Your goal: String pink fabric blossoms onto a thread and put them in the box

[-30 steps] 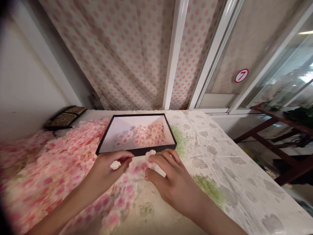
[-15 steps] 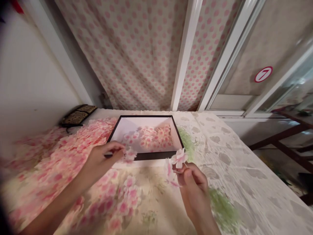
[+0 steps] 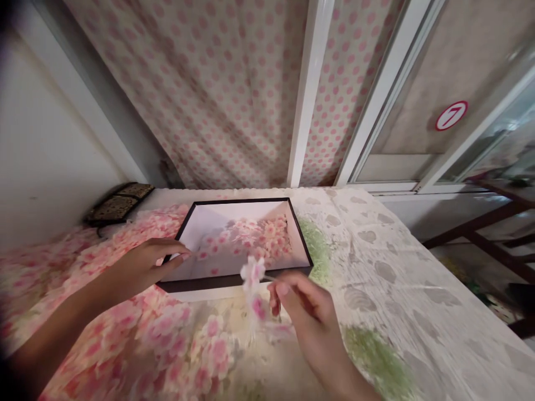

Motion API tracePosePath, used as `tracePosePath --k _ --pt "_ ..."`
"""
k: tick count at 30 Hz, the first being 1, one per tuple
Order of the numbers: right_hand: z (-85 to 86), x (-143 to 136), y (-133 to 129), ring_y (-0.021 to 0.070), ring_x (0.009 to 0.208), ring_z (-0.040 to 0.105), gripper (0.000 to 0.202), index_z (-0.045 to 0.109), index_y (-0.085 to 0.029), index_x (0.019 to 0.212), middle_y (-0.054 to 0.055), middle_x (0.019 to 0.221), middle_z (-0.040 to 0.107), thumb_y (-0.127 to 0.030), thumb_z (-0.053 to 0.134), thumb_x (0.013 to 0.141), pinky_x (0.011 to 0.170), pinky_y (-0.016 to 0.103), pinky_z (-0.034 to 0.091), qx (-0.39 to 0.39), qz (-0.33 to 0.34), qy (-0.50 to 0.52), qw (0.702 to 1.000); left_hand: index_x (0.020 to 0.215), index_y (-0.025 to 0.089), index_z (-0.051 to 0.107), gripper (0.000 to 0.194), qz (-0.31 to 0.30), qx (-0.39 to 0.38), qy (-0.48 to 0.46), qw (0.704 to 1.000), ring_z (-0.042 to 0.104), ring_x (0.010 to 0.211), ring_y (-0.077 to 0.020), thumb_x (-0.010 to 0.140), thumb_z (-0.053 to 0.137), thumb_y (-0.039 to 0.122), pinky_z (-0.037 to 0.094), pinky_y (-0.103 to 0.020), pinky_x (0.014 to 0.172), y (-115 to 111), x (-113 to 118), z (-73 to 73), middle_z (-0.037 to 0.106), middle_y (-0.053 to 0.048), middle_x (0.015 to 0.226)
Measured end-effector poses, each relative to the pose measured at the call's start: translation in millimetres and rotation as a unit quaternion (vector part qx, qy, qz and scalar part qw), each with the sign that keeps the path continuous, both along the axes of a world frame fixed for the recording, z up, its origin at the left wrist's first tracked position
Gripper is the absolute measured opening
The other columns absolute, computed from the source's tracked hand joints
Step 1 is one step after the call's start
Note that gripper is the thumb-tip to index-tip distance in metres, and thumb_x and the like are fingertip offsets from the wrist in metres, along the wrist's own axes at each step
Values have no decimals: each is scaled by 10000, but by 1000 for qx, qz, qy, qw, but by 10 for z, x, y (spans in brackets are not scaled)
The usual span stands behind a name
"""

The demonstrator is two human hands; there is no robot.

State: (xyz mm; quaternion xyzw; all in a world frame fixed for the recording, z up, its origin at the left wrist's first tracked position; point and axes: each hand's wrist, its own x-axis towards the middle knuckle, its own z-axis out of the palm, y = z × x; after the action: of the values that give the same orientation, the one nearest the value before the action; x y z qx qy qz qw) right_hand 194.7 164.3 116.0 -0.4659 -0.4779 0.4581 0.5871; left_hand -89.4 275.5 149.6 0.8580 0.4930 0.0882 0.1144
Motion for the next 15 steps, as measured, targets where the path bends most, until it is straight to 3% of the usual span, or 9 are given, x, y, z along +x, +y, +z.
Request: tracePosePath --k 3,4,6,8,10,12,13,15 --pt "282 -163 405 146 711 607 194 650 -225 765 4 732 640 -276 534 912 669 258 486 156 -58 -137 976 947 247 701 358 40 -3 -25 999 641 932 -216 931 402 443 472 -282 797 -154 -34 45 712 -31 1008" --pt "314 -234 564 160 789 625 168 667 -224 820 22 810 669 -239 522 905 746 286 498 214 -36 -195 957 946 248 699 360 51 -1 -37 998 642 939 -219 927 404 453 481 -282 794 -225 -62 47 710 -34 1015" --pt "278 -361 838 197 943 636 175 689 -212 928 67 966 688 -181 522 885 892 355 484 209 95 -335 914 941 251 702 346 72 7 -59 996 644 956 -224 909 433 467 494 -287 817 -394 -170 37 711 -34 1030" --pt "161 -424 974 271 1143 570 294 640 -212 1135 120 1189 631 -188 578 848 991 460 436 147 142 -439 875 935 260 705 330 98 7 -78 992 650 950 -226 880 473 487 511 -286 826 -583 -370 16 715 -25 1032" --pt "43 -403 933 295 1244 498 411 568 -230 1244 123 1320 552 -179 583 837 1038 500 395 148 139 -479 854 924 262 704 342 140 5 -103 985 658 915 -225 847 497 523 539 -262 740 -767 -656 -11 719 -19 1011" --pt "-24 -308 744 265 1222 519 330 590 -219 1184 121 1278 569 -159 517 867 1023 452 422 189 98 -467 858 920 250 687 367 223 11 -119 967 651 923 -233 815 512 556 537 -247 658 -915 -998 -42 712 -21 997" --pt "-37 -243 614 243 1157 564 244 619 -214 1092 112 1194 607 -173 494 886 982 410 459 199 74 -448 868 920 231 671 382 277 38 -123 952 643 927 -243 798 530 565 531 -260 671 -967 -1176 -57 700 -32 990" --pt "-47 -104 327 183 855 658 158 617 -231 866 54 903 665 -226 468 916 775 300 538 186 54 -421 886 910 193 626 432 400 178 -136 889 611 951 -262 816 486 591 507 -312 734 -1021 -1521 -80 658 -58 1010"
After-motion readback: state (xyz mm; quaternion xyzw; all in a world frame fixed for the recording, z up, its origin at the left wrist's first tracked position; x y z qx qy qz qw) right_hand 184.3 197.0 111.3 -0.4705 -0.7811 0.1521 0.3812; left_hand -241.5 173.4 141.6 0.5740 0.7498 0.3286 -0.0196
